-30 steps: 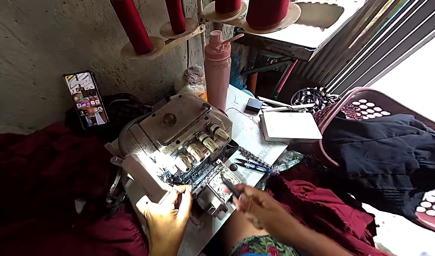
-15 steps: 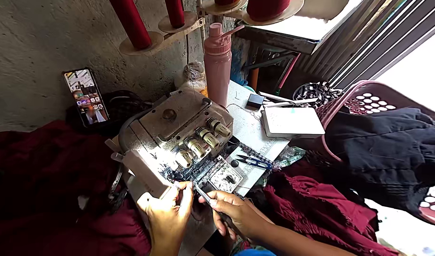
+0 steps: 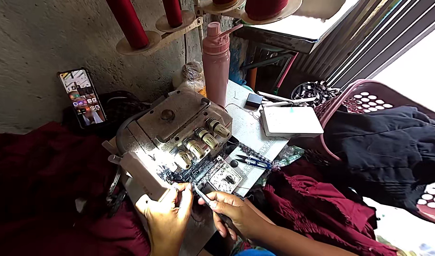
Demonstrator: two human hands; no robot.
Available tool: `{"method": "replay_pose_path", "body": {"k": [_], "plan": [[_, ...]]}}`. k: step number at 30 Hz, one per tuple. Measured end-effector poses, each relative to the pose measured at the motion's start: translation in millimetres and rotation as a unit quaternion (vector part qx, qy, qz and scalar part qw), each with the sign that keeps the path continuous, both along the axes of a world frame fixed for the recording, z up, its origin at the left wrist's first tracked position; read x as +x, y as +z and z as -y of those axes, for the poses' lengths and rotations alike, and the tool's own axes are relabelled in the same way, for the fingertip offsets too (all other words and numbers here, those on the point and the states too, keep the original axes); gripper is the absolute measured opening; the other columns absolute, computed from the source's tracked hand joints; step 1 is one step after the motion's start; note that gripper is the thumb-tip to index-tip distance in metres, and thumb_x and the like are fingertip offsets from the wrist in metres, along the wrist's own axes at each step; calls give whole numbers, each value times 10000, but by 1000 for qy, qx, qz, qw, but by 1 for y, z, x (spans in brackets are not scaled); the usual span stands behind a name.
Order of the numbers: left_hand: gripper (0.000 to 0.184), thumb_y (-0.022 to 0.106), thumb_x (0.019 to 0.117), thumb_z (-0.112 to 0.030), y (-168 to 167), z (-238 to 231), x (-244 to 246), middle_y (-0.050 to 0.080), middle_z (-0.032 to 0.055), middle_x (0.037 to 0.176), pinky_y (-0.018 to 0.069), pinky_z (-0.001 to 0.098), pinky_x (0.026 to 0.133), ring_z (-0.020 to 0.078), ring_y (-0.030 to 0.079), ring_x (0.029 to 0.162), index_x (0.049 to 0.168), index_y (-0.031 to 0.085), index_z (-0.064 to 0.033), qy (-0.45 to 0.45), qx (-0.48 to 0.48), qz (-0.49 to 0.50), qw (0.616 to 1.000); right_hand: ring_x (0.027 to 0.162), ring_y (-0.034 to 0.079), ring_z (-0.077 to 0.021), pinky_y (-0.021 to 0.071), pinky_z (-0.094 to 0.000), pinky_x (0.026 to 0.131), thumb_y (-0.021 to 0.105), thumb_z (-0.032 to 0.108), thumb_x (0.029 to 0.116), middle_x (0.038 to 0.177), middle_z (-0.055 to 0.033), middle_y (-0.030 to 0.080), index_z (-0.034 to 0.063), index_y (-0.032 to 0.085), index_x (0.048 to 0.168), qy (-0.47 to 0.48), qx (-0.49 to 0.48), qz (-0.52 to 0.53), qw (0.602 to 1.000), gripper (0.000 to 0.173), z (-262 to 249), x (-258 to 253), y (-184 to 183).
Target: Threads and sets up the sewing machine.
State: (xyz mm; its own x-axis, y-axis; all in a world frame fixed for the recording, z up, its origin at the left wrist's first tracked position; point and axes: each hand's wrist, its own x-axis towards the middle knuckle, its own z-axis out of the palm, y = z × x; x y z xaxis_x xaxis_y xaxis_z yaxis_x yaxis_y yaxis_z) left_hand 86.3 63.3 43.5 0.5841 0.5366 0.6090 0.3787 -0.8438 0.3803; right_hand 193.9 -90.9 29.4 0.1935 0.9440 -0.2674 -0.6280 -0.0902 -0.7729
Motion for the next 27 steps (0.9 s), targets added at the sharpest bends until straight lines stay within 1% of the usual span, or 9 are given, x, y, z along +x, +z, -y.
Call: {"method": "replay_pose_path", "body": {"k": [6,12,14,16,18,20,23,25,27], "plan": [[206,637,854,-295,1,0,-1,546,-74,623,306,415,816,53,461,625,731,746,-170,-4,-3,3,1000,449,499,16,403,-133,418,391,150,1085,615,82,570,80,593,1263,-9,5,20,1000,278,-2,-1,-1],[198,638,852,-314,2,-1,-1,569,-84,645,305,419,828,39,463,636,742,738,-183,-14,-14,0,1000,454,484,21,397,-135,429,401,138,1083,618,96,552,79,599,1264,-18,-3,64,998,274,1,3,-1],[218,636,873,-337,3,-1,-1,584,-88,661,302,425,826,36,463,634,797,762,-177,-21,-23,-3,1000,448,479,24,394,-134,424,411,136,1079,610,98,548,81,604,1263,-27,-7,81,996,273,2,6,-3],[272,583,940,-339,6,0,-3,625,-78,695,312,417,833,29,488,650,868,774,-159,-26,-38,-5,999,454,474,23,395,-141,430,414,135,1078,615,103,542,80,604,1274,-33,-21,121,992,279,4,13,-6],[323,502,993,-287,8,0,-5,669,-53,754,351,393,855,16,545,706,879,761,-132,-24,-63,13,998,456,468,20,394,-149,430,419,133,1075,617,101,525,68,609,1279,-32,-46,169,984,286,3,23,-8],[334,461,1006,-221,9,-2,-8,690,-35,806,359,356,891,-7,568,764,890,747,-95,-20,-97,49,994,455,455,19,387,-154,433,433,135,1077,617,92,515,55,619,1280,-22,-76,199,977,287,1,33,-10],[294,468,982,-162,7,-5,-11,712,-21,864,381,273,895,-36,583,859,892,720,-40,-15,-125,95,987,449,448,16,379,-151,432,430,111,1075,610,86,507,41,621,1273,-3,-107,207,972,284,-3,43,-9],[276,476,974,-137,8,-5,-11,697,-30,864,385,216,873,-61,564,861,906,707,-3,-20,-142,115,983,443,442,15,370,-148,430,425,99,1076,603,81,507,32,618,1274,0,-112,198,974,284,-7,46,-9],[259,476,966,-108,9,-6,-11,687,-52,870,409,149,840,-94,554,845,926,698,17,-28,-158,137,977,442,439,16,364,-143,427,428,96,1074,601,81,506,26,617,1272,-4,-109,188,976,283,-10,48,-9]]}}
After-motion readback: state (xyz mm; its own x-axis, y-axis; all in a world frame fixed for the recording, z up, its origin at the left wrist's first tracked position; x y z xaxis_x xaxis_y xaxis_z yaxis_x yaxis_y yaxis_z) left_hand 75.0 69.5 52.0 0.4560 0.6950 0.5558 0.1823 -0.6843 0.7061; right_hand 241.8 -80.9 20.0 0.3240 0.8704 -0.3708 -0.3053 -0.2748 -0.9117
